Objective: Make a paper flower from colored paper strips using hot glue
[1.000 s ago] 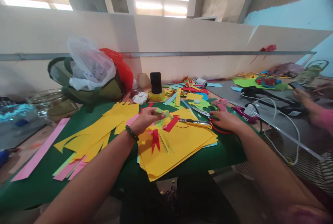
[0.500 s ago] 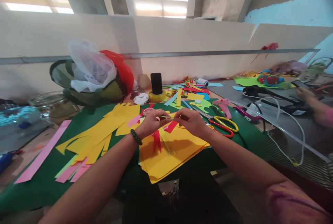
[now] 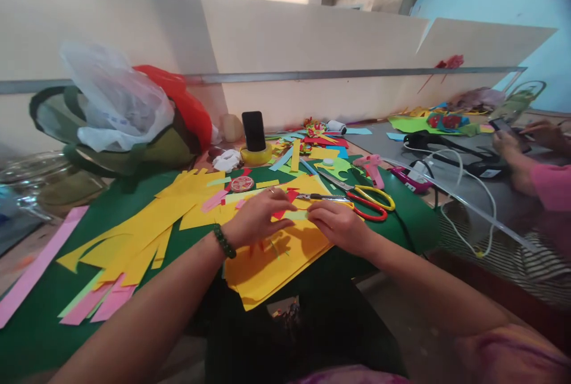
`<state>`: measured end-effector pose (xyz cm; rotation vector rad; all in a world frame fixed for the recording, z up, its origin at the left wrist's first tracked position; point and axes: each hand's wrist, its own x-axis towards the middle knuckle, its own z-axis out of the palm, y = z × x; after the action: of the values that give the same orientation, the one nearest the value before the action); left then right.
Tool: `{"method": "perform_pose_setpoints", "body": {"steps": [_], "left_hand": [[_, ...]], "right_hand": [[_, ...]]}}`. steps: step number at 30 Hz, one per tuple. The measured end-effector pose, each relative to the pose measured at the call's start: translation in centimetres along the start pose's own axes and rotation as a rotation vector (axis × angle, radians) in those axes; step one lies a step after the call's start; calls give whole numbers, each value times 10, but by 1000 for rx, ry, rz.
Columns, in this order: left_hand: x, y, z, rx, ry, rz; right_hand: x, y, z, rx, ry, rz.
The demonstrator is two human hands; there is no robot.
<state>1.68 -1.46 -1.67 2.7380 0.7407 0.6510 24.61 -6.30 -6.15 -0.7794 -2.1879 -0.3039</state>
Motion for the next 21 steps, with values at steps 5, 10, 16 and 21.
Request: {"method": "perform_pose_setpoints", "body": {"steps": [5, 10, 16, 21], "left_hand": [[-4, 17, 13, 21, -327, 82], [-6, 19, 11, 31, -380, 44], [-4, 20, 4, 19, -431, 41], [-6, 20, -3, -5, -470, -33]], "right_hand": [[-12, -5, -7, -190, -310, -28], [-8, 4, -8, 24, -388, 4], [7, 32, 0, 436, -546, 329], [28, 31, 10, 436, -593, 608]]}}
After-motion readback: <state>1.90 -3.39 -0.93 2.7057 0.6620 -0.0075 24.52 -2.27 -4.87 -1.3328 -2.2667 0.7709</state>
